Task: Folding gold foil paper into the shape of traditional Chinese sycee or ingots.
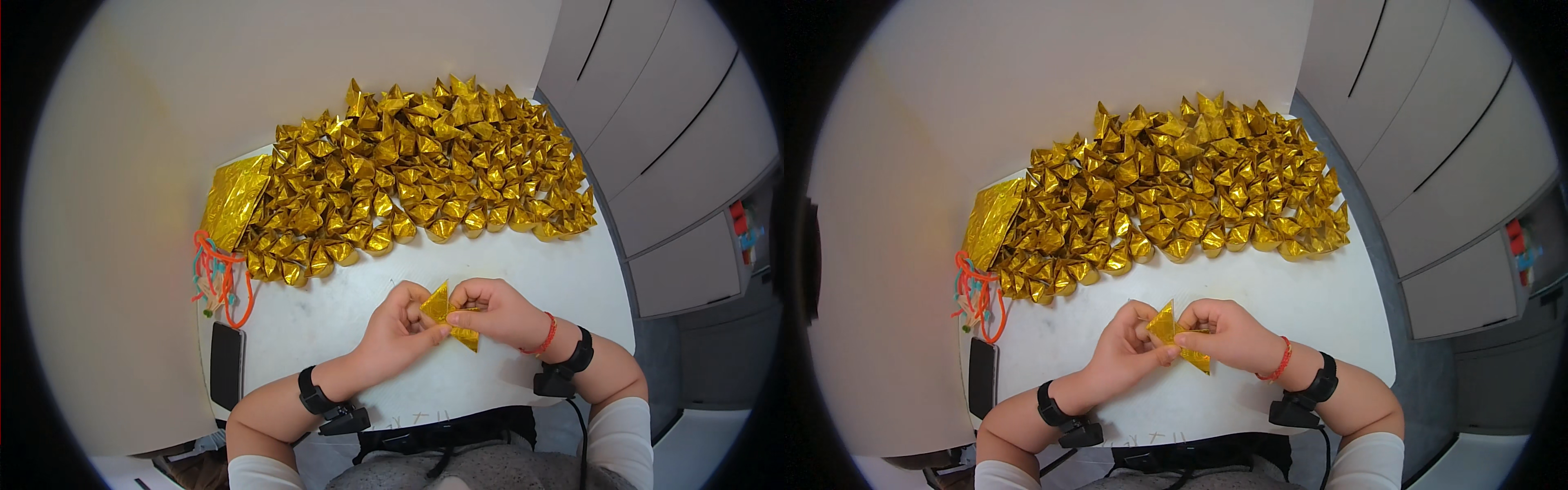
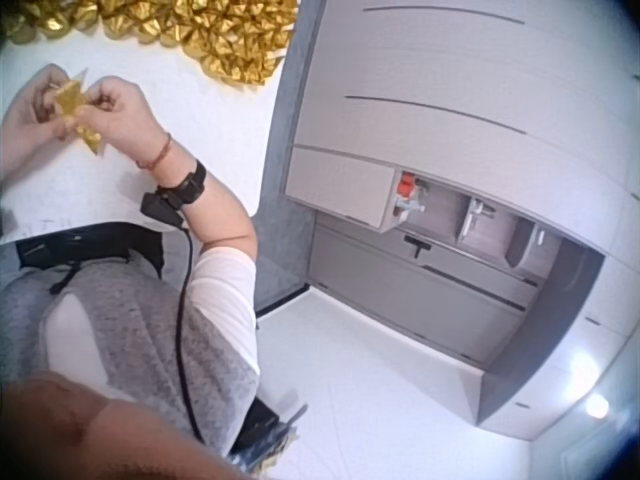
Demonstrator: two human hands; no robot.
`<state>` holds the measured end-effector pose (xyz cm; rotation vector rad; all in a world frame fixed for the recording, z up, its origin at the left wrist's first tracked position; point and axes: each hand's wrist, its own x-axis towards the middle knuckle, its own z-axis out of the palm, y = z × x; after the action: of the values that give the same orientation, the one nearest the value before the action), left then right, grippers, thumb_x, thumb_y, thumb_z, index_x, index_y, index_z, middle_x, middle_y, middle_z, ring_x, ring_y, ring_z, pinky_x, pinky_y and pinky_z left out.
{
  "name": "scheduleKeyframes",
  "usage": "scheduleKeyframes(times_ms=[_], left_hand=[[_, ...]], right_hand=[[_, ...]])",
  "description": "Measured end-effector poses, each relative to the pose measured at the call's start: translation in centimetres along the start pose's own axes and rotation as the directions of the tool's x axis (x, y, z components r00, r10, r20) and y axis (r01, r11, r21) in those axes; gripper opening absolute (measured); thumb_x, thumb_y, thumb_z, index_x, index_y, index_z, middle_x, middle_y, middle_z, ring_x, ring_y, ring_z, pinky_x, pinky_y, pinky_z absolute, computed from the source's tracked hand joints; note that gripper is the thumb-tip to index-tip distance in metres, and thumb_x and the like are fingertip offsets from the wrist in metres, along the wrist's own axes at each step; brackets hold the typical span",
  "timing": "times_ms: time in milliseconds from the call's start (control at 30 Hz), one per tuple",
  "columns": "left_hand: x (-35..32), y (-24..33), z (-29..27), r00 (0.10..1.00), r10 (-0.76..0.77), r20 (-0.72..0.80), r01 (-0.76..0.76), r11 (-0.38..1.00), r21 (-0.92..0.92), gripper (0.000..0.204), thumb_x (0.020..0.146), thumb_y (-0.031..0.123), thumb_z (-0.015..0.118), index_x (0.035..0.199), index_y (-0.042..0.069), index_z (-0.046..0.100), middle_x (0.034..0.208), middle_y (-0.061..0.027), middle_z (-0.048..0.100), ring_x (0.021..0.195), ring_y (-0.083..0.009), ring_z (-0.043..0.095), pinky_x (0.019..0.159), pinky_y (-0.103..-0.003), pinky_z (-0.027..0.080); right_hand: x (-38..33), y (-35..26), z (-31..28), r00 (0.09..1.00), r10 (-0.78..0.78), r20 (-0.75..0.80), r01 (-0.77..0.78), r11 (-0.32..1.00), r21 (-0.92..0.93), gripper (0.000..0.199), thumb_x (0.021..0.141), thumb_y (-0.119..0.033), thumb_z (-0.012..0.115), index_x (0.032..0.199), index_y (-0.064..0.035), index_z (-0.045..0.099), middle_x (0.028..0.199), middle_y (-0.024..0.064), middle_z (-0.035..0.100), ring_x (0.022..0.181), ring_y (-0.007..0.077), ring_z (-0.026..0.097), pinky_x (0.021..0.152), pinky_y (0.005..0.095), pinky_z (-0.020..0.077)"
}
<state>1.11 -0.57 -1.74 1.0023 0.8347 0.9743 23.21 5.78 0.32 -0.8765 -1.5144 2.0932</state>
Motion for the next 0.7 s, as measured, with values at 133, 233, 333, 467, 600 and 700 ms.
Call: scheduleKeyframes(times_ms=[133, 233, 333, 467, 600, 700], left_hand=[[-0.1, 0.5, 0.5, 1.000, 0.023, 0.020, -0.025, 0.995, 0.095, 0.021, 0.096, 0.003, 0.072, 0.112, 0.002, 0.058, 0.090, -0.0035, 0.068, 0.080, -0.0049, 0.065, 0.067, -0.021, 0.050], [-0.1, 1.4, -0.4, 0.994, -0.089, 0.061, 0.064, 0.943, 0.327, 0.011, 0.099, 0.010, 0.070, 0.099, -0.001, 0.067, 0.089, -0.0056, 0.071, 0.082, -0.0080, 0.068, 0.071, -0.023, 0.054], [0.2, 2.0, -0.5, 0.983, -0.167, 0.082, 0.145, 0.965, 0.218, 0.018, 0.104, 0.013, 0.064, 0.100, -0.004, 0.070, 0.098, -0.0127, 0.075, 0.088, -0.0166, 0.073, 0.083, -0.030, 0.058], [0.3, 2.0, -0.6, 0.984, -0.175, -0.034, 0.174, 0.984, -0.042, 0.020, 0.105, 0.013, 0.060, 0.103, -0.005, 0.070, 0.101, -0.0167, 0.075, 0.086, -0.0196, 0.074, 0.083, -0.033, 0.061], [0.3, 1.8, -0.3, 0.980, -0.142, -0.136, 0.093, 0.945, -0.313, 0.020, 0.106, 0.013, 0.058, 0.103, -0.004, 0.069, 0.101, -0.0181, 0.075, 0.087, -0.0206, 0.074, 0.083, -0.036, 0.062], [0.5, 1.9, -0.3, 0.978, -0.112, -0.177, 0.044, 0.936, -0.349, 0.020, 0.106, 0.013, 0.058, 0.103, -0.004, 0.069, 0.102, -0.0170, 0.075, 0.089, -0.0202, 0.074, 0.080, -0.035, 0.062]], right_hand=[[-0.2, -0.7, -0.5, 1.000, 0.016, 0.020, -0.014, 0.995, -0.100, 0.012, 0.097, -0.011, 0.071, 0.102, -0.0010, 0.067, 0.091, 0.0005, 0.067, 0.084, 0.0047, 0.060, 0.073, 0.0244, 0.0514], [-0.6, -1.9, -0.9, 0.988, 0.033, 0.151, 0.037, 0.899, -0.437, 0.009, 0.093, -0.010, 0.074, 0.097, -0.0025, 0.070, 0.087, 0.0029, 0.069, 0.078, 0.0089, 0.063, 0.068, 0.0266, 0.0513], [-0.7, -1.4, -0.4, 0.939, -0.330, 0.092, 0.313, 0.717, -0.623, 0.008, 0.089, -0.007, 0.076, 0.095, -0.0037, 0.072, 0.085, 0.0066, 0.070, 0.074, 0.0178, 0.066, 0.068, 0.0299, 0.0523], [-0.7, -1.3, 0.4, 0.833, -0.553, -0.012, 0.403, 0.621, -0.672, 0.013, 0.084, -0.004, 0.078, 0.096, -0.0054, 0.073, 0.096, 0.0081, 0.072, 0.088, 0.0260, 0.068, 0.075, 0.0335, 0.0537], [-0.5, -1.3, 0.6, 0.647, -0.756, 0.102, 0.550, 0.370, -0.748, 0.015, 0.080, -0.001, 0.077, 0.093, -0.0075, 0.072, 0.112, 0.0064, 0.071, 0.105, 0.0290, 0.066, 0.089, 0.0394, 0.0515], [-0.6, -1.9, 0.8, 0.597, -0.762, 0.251, 0.585, 0.199, -0.787, 0.018, 0.077, -0.001, 0.077, 0.092, -0.0092, 0.071, 0.116, 0.0060, 0.069, 0.112, 0.0302, 0.063, 0.098, 0.0457, 0.0466]])
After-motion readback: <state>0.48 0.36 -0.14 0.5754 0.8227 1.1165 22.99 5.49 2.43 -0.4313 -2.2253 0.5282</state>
